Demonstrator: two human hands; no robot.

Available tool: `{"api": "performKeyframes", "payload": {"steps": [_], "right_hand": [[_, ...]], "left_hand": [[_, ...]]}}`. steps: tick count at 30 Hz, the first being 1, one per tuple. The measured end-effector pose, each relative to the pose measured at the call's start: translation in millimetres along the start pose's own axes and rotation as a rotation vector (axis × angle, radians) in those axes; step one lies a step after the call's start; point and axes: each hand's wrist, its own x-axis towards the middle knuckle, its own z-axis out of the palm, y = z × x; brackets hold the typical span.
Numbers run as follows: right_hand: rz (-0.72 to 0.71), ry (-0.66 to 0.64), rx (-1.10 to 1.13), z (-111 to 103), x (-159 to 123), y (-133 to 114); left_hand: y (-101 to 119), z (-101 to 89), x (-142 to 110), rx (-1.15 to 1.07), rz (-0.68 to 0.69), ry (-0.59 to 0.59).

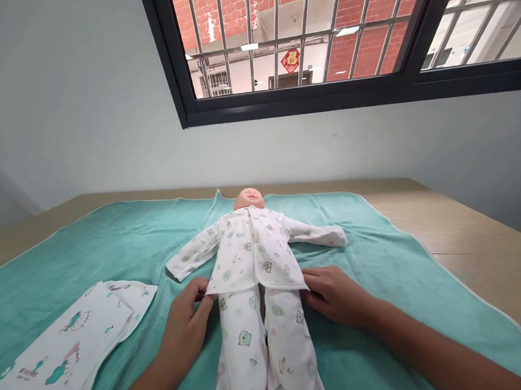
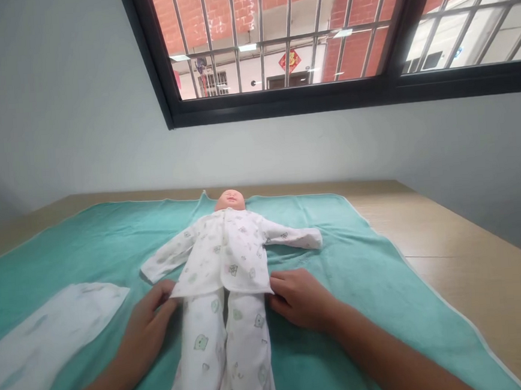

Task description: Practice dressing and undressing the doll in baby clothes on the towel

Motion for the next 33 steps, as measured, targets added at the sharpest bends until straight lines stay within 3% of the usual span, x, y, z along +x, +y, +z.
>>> {"api": "performKeyframes", "payload": {"steps": [4, 8, 11, 15, 19, 23, 28, 33], "right_hand": [[-0.042, 0.071, 0.007, 1, 0, 3], [-0.079, 0.046, 0.034, 0, 4, -2], [-0.006, 0.087, 0.147, -1, 4, -6], [0.243, 0.137, 0.419, 1, 3, -12], [0.395, 0.152, 0.388, 7, 4, -25], [0.31, 0.278, 0.268, 11, 8, -43], [0.245, 0.334, 0.248, 15, 13, -56], [0.105, 0.424, 0.032, 19, 14, -56]], "left_hand": [[-1, -2.4, -4, 0.036, 0.051, -0.002], [-2, 0.1, -4, 0.02, 0.176, -0.01], [-2, 0.7, -7, 0.022, 0.249, -0.001], [1, 0.9, -13, 0.07, 0.049, -0.132], [9, 4.9, -21, -0.009, -0.13, -0.196], [15, 10.4, -25, -0.189, -0.27, -0.243], [16, 14.8, -22, -0.442, -0.301, -0.221], [16, 17.1, -21, -0.587, -0.31, -0.274]]}}
